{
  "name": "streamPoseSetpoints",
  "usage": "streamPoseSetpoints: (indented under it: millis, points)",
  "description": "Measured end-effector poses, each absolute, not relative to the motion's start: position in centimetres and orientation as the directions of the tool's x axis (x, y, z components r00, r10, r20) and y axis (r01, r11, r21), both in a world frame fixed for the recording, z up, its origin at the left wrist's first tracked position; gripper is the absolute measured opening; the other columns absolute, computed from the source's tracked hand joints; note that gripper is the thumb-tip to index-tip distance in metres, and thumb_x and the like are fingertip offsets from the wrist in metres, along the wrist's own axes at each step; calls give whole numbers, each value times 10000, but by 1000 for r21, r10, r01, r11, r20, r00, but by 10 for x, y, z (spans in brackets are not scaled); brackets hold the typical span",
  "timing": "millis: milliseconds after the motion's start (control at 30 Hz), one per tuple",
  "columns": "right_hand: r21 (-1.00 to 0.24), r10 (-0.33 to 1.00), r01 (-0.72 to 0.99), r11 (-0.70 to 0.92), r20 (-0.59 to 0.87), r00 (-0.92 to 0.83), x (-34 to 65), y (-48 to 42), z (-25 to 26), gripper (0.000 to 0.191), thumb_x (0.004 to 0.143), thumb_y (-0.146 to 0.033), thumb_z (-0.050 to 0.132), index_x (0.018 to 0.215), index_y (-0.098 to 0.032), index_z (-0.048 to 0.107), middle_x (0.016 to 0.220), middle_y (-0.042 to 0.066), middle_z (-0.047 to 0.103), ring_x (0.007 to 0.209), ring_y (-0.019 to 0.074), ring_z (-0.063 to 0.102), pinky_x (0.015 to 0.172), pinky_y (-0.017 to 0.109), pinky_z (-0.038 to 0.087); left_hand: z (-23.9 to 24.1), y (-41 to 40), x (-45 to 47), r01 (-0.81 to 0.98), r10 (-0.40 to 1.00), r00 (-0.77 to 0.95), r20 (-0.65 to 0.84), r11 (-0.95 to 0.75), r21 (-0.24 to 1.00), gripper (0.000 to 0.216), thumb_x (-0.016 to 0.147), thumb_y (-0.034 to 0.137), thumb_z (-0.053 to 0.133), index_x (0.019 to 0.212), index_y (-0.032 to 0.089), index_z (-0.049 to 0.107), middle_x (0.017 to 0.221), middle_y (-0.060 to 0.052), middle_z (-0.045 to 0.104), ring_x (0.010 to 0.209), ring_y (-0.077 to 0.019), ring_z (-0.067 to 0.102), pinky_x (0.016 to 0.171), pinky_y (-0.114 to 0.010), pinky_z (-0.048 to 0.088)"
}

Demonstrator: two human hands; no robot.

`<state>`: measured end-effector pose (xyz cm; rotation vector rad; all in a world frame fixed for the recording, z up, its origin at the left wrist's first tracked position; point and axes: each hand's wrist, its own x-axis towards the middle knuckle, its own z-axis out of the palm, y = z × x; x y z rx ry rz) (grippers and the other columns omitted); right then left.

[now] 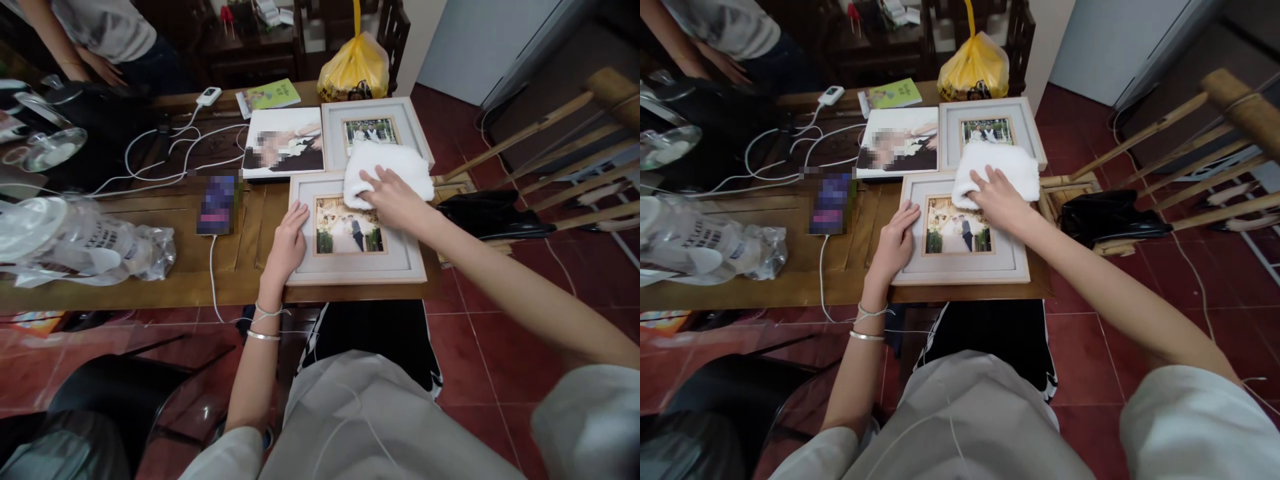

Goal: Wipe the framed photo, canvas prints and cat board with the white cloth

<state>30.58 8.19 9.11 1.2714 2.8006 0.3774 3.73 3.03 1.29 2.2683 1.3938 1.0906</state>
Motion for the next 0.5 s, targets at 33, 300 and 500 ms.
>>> streamPoseSetpoints:
  millis: [33,300,500]
  points:
    - [245,748,735,632,57,-662,304,79,84,438,824,4,500,1198,-54,721,1523,238,513,1362,422,458,1076,579,389,13,30,37,653,849,254,463,-504,566,480,923,-5,416,1312,131,663,1427,-118,657,1478,-264,476,1259,-507,389]
    - [12,576,580,814,-137,-806,319,-31,114,373,736,21,553,1010,-125,761,1306,194,682,1155,347,637,967,464,505,12,30,39,633,863,245,441,-487,602,484,949,23,405,1343,169,644,1468,-102,628,1499,-261,447,1264,-552,364]
    - [-197,541,555,808,-124,-832,319,-60,136,492,649,76,524,997,-191,749,1184,121,730,1049,263,682,874,360,540,8,32,38,637,850,245,467,-504,583,496,943,24,414,1357,183,635,1464,-97,632,1497,-260,451,1252,-568,379]
